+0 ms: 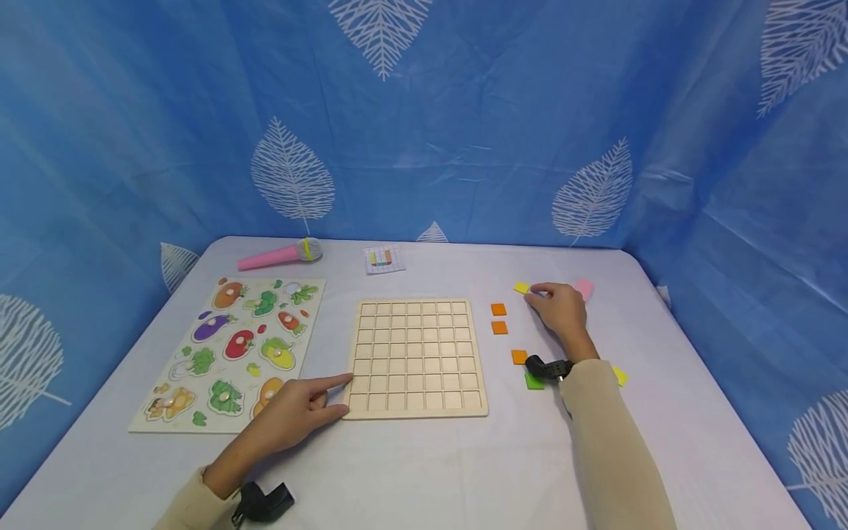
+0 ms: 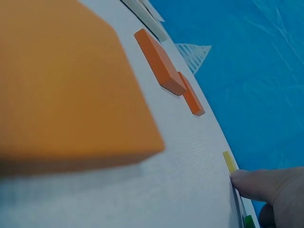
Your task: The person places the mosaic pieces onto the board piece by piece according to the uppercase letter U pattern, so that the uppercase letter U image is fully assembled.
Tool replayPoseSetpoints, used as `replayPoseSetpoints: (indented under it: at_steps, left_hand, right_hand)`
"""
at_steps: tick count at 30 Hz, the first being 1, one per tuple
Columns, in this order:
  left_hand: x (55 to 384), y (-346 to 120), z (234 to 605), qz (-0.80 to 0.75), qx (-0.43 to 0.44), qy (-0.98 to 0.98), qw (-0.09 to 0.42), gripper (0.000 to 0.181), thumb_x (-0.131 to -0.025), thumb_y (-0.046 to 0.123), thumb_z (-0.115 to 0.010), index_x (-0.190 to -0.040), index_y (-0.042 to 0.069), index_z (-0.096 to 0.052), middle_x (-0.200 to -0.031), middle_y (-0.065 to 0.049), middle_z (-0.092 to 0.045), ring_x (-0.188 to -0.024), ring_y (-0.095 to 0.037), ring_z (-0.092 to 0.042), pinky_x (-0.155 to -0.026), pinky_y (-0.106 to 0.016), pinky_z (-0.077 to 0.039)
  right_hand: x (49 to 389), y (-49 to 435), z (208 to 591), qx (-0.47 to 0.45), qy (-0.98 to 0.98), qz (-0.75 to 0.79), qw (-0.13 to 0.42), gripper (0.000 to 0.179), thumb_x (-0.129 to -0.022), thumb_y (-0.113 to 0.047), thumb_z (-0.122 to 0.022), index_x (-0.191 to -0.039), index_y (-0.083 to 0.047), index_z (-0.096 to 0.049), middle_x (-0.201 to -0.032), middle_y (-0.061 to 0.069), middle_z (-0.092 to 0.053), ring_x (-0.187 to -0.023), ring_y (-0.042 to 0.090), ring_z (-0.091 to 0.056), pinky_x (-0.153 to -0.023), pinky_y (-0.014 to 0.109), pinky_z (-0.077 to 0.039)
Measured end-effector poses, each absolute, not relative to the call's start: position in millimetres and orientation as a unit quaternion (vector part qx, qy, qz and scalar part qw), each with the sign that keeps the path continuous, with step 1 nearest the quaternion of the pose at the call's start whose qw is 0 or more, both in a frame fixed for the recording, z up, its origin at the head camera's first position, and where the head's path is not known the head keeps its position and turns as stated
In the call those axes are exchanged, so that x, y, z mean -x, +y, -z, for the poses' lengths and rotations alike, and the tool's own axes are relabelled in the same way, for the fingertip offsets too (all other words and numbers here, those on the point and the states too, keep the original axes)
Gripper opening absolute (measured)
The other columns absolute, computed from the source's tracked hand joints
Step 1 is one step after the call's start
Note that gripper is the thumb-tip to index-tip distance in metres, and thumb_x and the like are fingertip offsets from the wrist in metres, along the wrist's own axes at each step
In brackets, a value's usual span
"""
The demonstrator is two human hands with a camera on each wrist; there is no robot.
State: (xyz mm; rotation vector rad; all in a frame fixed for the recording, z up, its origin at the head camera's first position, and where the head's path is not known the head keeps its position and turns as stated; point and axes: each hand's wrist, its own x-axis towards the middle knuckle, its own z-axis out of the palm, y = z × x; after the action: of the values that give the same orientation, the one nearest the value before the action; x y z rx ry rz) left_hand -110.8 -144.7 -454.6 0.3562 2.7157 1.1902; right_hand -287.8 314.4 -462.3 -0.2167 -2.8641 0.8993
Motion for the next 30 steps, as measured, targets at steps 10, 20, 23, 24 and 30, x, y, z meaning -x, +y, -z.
replayPoseSetpoints:
  at_steps: [10,20,23,24,30]
  left_hand:
    - [111.9,-144.1,455.9,-0.402,-0.12,0.904,0.08,0.049,-0.09,0.026,-0.081,-0.135,0.012,-0.068,-0.053,0.01,-0.038,-0.048,-0.004,-0.029,-0.047,-0.023,-0.024]
    - [111.5,-144.5,455.6,-0.403,-0.111,0.904,0.084,0.049,-0.09,0.026,-0.081,-0.135,0.012,-0.068,-0.053,0.009,-0.039,-0.048,-0.005,-0.03,-0.048,-0.023,-0.024]
    - [111.3,-144.1,454.9,-0.404,-0.11,0.904,0.086,0.049,-0.09,0.025,-0.081,-0.136,0.012,-0.068,-0.053,0.009,-0.039,-0.048,-0.005,-0.03,-0.048,-0.023,-0.024]
    - [111.3,-144.1,454.9,-0.403,-0.111,0.904,0.085,0.049,-0.09,0.025,-0.081,-0.136,0.012,-0.068,-0.053,0.009,-0.038,-0.048,-0.005,-0.03,-0.048,-0.023,-0.024]
    - [111.2,-144.8,455.9,-0.401,-0.114,0.905,0.083,0.05,-0.09,0.026,-0.081,-0.136,0.012,-0.068,-0.052,0.009,-0.038,-0.047,-0.005,-0.03,-0.047,-0.023,-0.024]
  right_hand:
    - [287.0,314.2,461.5,0.061,-0.955,-0.28,0.076,0.038,-0.096,-0.031,-0.071,-0.124,-0.006,-0.073,-0.067,0.007,-0.05,-0.063,0.026,-0.045,-0.057,0.036,-0.032]
    - [289.7,311.2,461.1,0.047,-0.962,-0.257,0.079,0.04,-0.097,-0.031,-0.069,-0.127,-0.006,-0.072,-0.071,0.008,-0.055,-0.066,0.025,-0.048,-0.057,0.036,-0.035]
    - [290.0,311.7,462.3,0.047,-0.963,-0.252,0.082,0.038,-0.097,-0.031,-0.069,-0.126,-0.007,-0.073,-0.073,0.008,-0.057,-0.067,0.025,-0.049,-0.057,0.035,-0.036]
    - [289.9,311.6,462.7,0.047,-0.963,-0.252,0.084,0.037,-0.097,-0.031,-0.069,-0.125,-0.007,-0.073,-0.072,0.007,-0.056,-0.066,0.025,-0.049,-0.056,0.035,-0.036]
    - [289.2,310.6,465.9,0.045,-0.963,-0.249,0.094,0.035,-0.098,-0.03,-0.068,-0.122,-0.005,-0.073,-0.066,0.006,-0.052,-0.06,0.023,-0.047,-0.053,0.035,-0.034]
